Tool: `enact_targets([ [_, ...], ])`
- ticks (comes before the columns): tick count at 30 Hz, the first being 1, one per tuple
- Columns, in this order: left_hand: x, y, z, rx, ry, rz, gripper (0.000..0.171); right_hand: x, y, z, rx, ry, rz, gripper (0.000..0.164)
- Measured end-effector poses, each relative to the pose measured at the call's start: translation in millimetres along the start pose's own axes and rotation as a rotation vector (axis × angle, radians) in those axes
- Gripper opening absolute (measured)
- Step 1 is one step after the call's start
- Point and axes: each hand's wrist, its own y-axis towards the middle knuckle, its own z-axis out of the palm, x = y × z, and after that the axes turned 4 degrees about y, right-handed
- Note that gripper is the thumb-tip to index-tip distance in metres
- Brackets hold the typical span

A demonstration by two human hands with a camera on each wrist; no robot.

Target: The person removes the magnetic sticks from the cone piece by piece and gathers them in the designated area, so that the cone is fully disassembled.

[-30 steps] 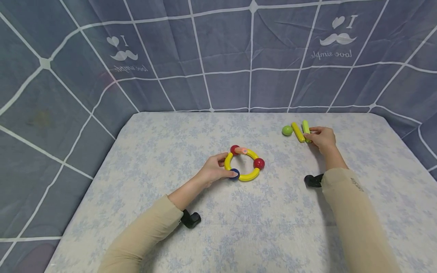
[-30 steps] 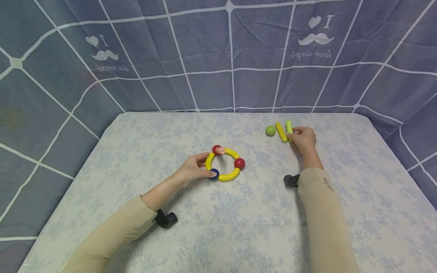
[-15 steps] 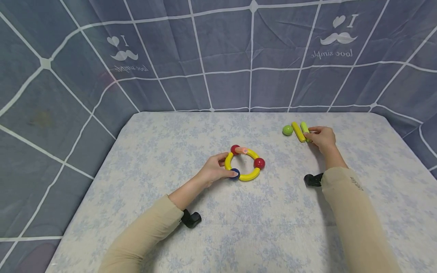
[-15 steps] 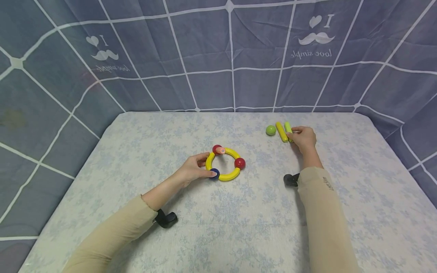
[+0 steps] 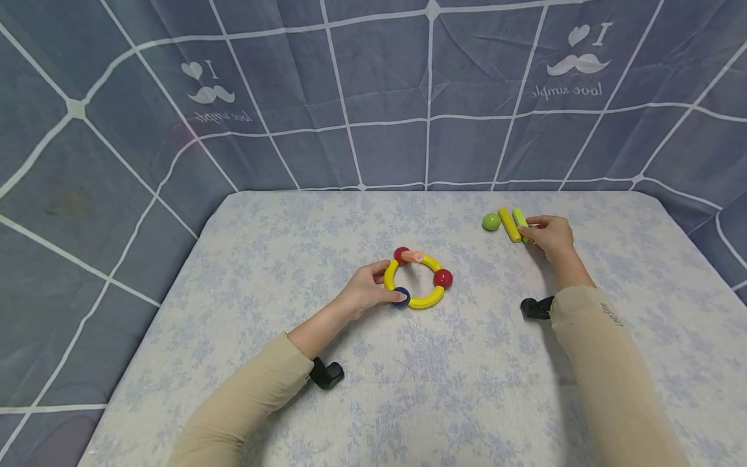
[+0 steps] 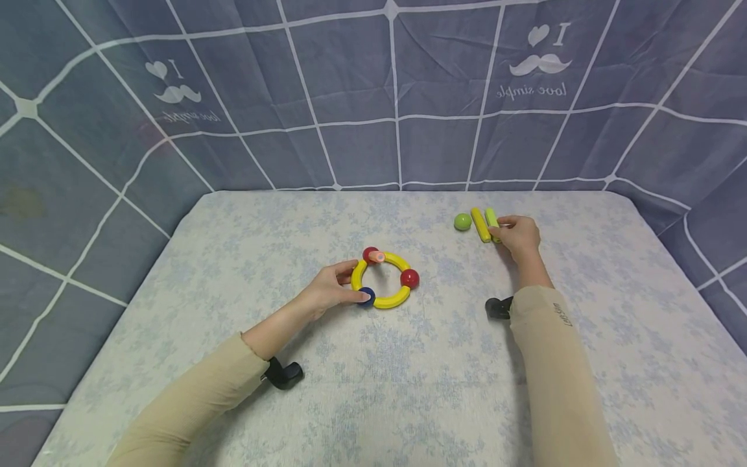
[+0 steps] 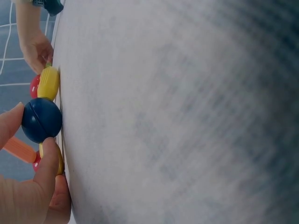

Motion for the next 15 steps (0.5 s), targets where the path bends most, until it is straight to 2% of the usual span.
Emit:
enact_targets([
  [15,0.4,0.2,0.4,0.002,0.002,0.006,0.079,0.6,-5.2,-2.6,0.045,0.024,-0.041,0.048],
])
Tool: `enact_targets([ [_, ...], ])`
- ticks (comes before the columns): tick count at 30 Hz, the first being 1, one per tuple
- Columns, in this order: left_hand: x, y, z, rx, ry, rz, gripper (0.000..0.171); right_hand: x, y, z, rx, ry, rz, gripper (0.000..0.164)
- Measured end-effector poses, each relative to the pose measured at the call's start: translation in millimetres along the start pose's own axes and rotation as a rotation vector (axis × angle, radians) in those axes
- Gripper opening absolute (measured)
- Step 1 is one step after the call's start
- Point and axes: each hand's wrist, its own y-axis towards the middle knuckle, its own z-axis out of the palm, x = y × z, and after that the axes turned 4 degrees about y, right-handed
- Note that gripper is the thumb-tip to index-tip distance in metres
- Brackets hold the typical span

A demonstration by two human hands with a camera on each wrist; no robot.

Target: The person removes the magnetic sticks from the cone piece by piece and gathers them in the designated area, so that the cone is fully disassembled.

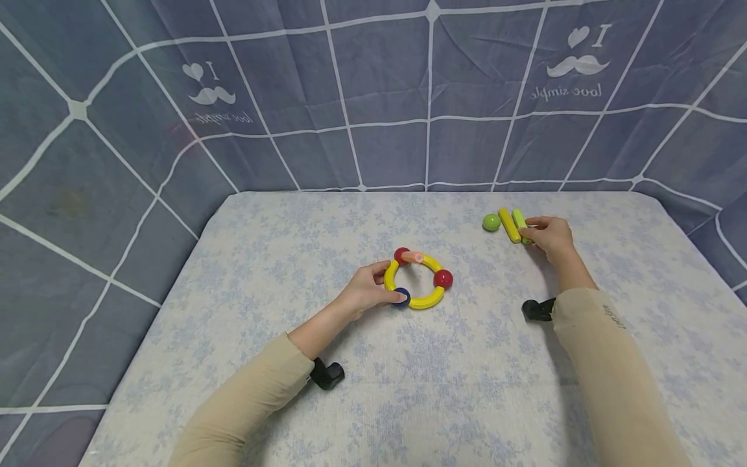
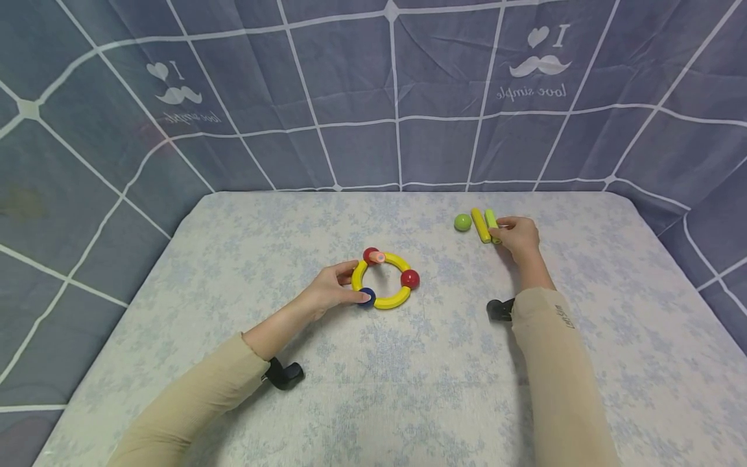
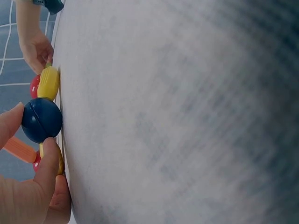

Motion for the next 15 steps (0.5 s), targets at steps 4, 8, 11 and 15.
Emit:
enact_targets([
  [4,0.0,0.4,0.3,-0.001,0.006,-0.004,0.079,-0.8,0.4,0.3,0.007,0.004,-0.001,0.049],
  [8,-0.4,0.8,0.9,-0.008,0.02,-0.01,0.079,-1.5,0.7,0.6,0.02,0.013,-0.005,0.05],
  [11,-0.1,0.6,1.1,-0.01,0.022,-0.008,0.079,-1.2,0.0,0.1,0.026,0.012,-0.01,0.05],
  [15,-0.1,0.5,1.1,-0.009,0.02,-0.002,0.078,-0.6,-0.8,-1.4,0.032,0.013,-0.012,0.05],
])
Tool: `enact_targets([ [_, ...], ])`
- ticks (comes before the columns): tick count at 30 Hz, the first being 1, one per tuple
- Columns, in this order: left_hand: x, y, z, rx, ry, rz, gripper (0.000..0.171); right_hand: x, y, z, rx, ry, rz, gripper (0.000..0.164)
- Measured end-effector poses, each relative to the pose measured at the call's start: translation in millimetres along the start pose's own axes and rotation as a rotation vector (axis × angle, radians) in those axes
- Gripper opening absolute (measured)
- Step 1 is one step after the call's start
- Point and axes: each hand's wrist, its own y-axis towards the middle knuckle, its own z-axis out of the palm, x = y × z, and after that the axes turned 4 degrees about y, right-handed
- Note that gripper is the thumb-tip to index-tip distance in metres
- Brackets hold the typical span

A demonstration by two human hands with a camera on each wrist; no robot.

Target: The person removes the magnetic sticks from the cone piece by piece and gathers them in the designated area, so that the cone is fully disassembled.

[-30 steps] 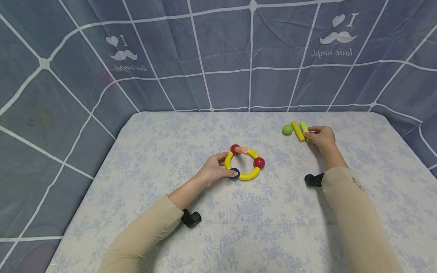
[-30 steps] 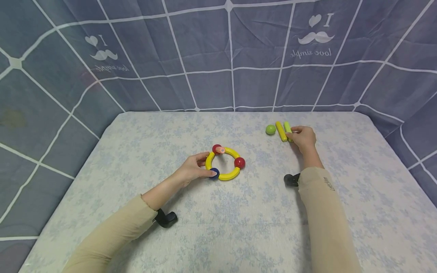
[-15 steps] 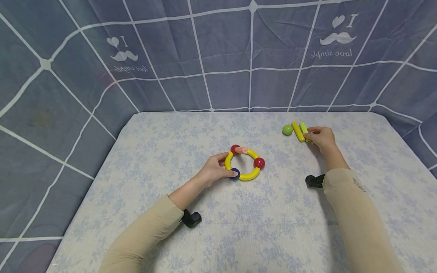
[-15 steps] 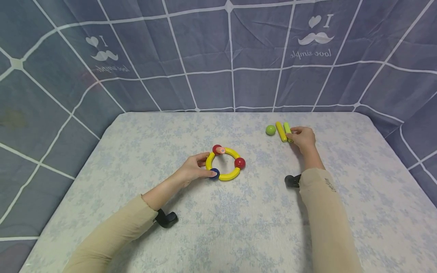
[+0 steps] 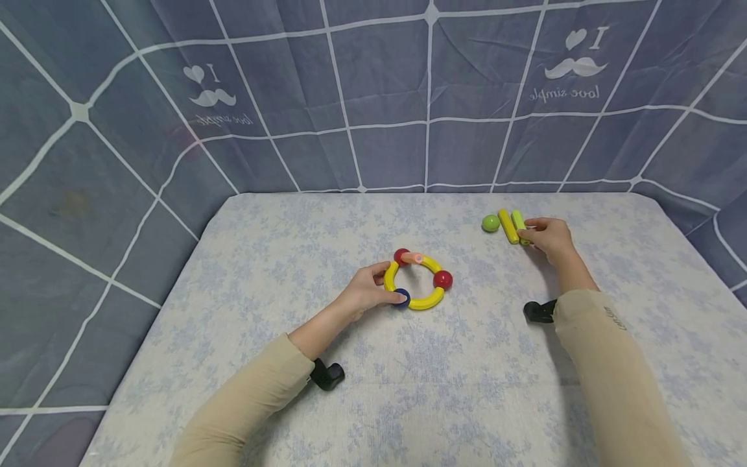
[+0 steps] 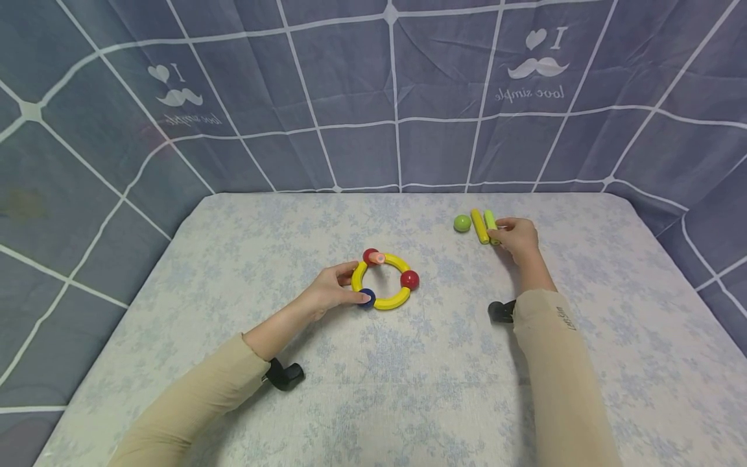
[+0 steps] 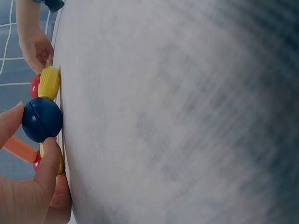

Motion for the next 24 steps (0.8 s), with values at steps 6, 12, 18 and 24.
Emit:
enact_targets([
  [6,-0.6,0.1,0.4,0.0,-0.001,-0.007,0.079,0,-3,-4,0.031,0.031,-0.005,0.054],
  [12,-0.8,0.2,0.4,-0.002,0.005,-0.018,0.078,1,-8,-9,0.06,0.045,-0.022,0.058],
  [18,-0.8,2.3,-6.6,-0.006,-0.026,-0.02,0.077,10,-20,-12,0.076,0.051,-0.13,0.055],
  [24,1.0,10.9,-14.4,-0.012,-0.015,0.007,0.071,23,-33,-6,0.113,0.081,-0.241,0.054],
])
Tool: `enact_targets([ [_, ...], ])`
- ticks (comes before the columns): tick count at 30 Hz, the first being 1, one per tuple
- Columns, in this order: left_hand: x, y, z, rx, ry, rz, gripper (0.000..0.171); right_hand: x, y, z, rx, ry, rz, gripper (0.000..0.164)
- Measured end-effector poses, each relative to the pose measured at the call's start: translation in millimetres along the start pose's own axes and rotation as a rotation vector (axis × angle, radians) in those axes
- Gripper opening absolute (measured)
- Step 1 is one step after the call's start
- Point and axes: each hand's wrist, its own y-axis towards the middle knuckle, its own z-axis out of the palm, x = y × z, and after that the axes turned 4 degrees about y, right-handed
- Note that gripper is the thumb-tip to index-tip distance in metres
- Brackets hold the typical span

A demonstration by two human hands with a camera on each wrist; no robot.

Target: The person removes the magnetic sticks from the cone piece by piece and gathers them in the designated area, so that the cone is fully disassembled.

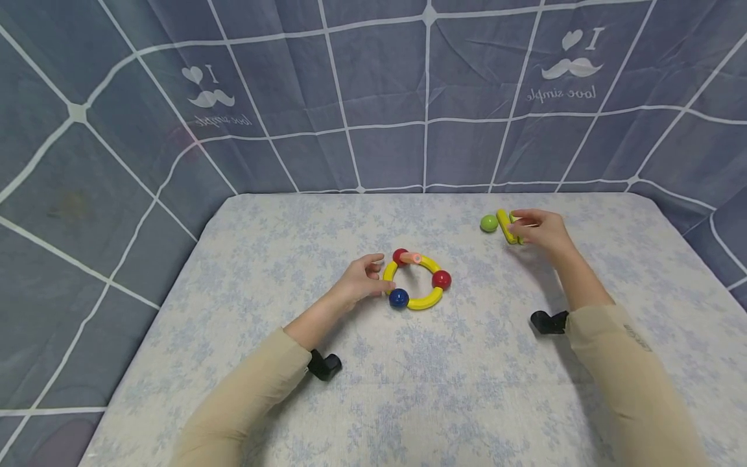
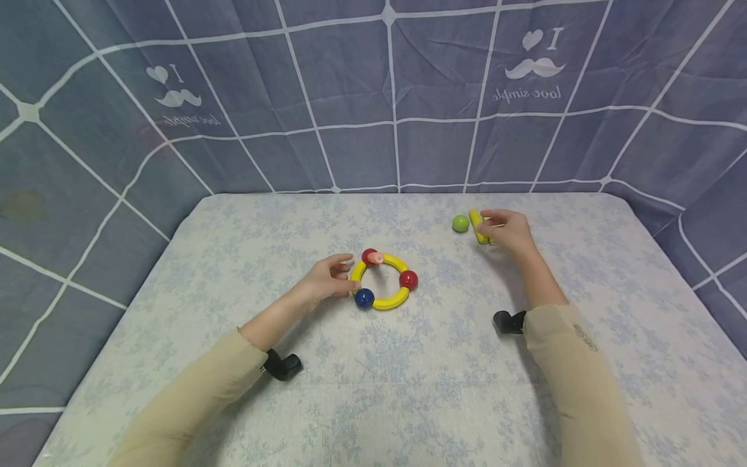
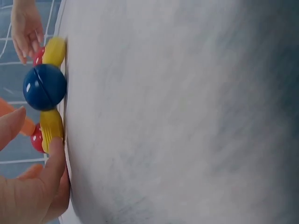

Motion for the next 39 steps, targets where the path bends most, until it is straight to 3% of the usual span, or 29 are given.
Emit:
enact_targets([
  [7,-3.0,9.0,-3.2,0.02,0.025,0.033,0.063,12,-8,24,0.133,0.191,-0.133,0.051],
  [20,-5.2,27.7,-2.7,0.019,0.123,0.129,0.057,36,-19,87,0.375,0.087,-0.139,0.045],
  [29,-7.4,34.8,0.5,0.005,0.124,0.161,0.052,46,-23,124,0.462,0.133,-0.115,0.045],
  [39,-9.1,41.1,4.1,0.01,0.099,0.184,0.043,50,-24,142,0.461,0.174,-0.176,0.034],
])
